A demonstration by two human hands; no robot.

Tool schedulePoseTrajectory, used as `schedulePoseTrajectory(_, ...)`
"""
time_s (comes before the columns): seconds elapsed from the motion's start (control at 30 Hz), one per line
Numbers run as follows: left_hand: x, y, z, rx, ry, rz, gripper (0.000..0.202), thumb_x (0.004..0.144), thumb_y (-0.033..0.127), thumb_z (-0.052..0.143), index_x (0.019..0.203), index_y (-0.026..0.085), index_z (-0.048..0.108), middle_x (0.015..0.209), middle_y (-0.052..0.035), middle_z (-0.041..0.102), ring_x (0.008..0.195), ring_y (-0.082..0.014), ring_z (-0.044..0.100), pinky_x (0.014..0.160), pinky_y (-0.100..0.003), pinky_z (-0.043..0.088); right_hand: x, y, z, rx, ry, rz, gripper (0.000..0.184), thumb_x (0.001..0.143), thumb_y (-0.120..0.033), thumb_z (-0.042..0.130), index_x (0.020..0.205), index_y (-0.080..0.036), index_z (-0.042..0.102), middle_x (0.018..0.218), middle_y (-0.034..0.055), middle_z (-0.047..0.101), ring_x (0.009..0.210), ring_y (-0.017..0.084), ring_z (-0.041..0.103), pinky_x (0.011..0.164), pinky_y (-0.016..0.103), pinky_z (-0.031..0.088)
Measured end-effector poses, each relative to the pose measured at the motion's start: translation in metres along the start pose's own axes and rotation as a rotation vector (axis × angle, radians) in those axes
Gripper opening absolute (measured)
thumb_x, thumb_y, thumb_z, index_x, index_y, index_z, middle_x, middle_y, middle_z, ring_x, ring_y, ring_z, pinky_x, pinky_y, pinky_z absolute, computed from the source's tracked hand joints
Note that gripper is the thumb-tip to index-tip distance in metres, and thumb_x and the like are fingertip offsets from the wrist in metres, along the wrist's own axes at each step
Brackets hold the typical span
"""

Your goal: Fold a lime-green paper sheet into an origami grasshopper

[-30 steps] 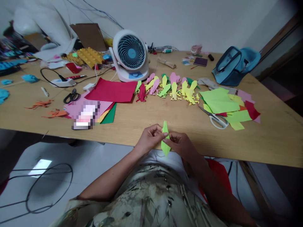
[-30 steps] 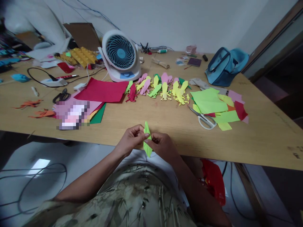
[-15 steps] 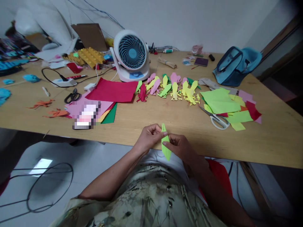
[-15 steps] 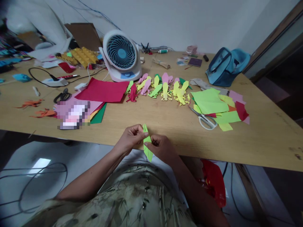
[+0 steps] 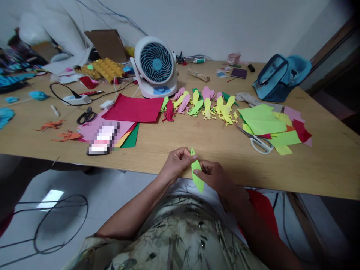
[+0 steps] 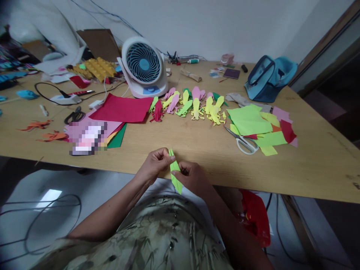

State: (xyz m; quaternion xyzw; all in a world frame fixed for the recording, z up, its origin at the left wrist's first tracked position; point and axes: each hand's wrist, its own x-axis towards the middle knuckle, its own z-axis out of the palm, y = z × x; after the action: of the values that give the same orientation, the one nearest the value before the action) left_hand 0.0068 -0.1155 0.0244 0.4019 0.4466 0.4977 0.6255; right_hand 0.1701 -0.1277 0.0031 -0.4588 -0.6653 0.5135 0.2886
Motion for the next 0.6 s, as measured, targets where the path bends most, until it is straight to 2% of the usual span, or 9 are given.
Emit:
schedulePoseTrajectory(0.27, 0.0011, 0.0014, 0.0002, 0.000, 0.014, 0.000, 0.050, 0.053, 0.042, 0.090, 0.058, 0.015, 0.048, 0.053, 0.0072, 0.048, 0.044, -0.0013, 0.031, 0.044, -0.016, 0.019, -0.0021, 0.0048, 0.0017, -0.023, -0.003, -0.011, 0.031, 0.082, -0.038, 0.062, 0.063, -0.020, 0.045, 0.058, -0.0063, 0.036, 0.054, 0.009, 0.034, 0.050, 0.025, 0.026)
schedulePoseTrajectory(0.43, 0.0020, 0.0029, 0.0010, -0.026, 0.007, -0.048, 0.050, 0.048, 0.042, 0.092, 0.061, 0.015, 0.052, 0.054, 0.0072, 0.052, 0.041, -0.0011, 0.033, 0.041, -0.017, 0.020, -0.0039, 0.0025, 0.0022, 0.002, -0.012, 0.017, 0.029, 0.081, -0.037, 0.062, 0.064, -0.020, 0.045, 0.059, -0.0062, 0.037, 0.054, 0.009, 0.035, 0.050, 0.025, 0.026)
schedulePoseTrajectory(0.6, 0.0018, 0.0051, 0.0009, -0.034, -0.012, -0.087, 0.051, 0.051, 0.046, 0.090, 0.060, 0.016, 0.050, 0.047, 0.0088, 0.044, 0.039, -0.0018, 0.033, 0.039, -0.017, 0.019, -0.0063, 0.0030, 0.0029, 0.023, -0.039, 0.019, 0.029, 0.081, -0.036, 0.062, 0.064, -0.020, 0.045, 0.059, -0.0062, 0.038, 0.054, 0.009, 0.035, 0.050, 0.025, 0.026)
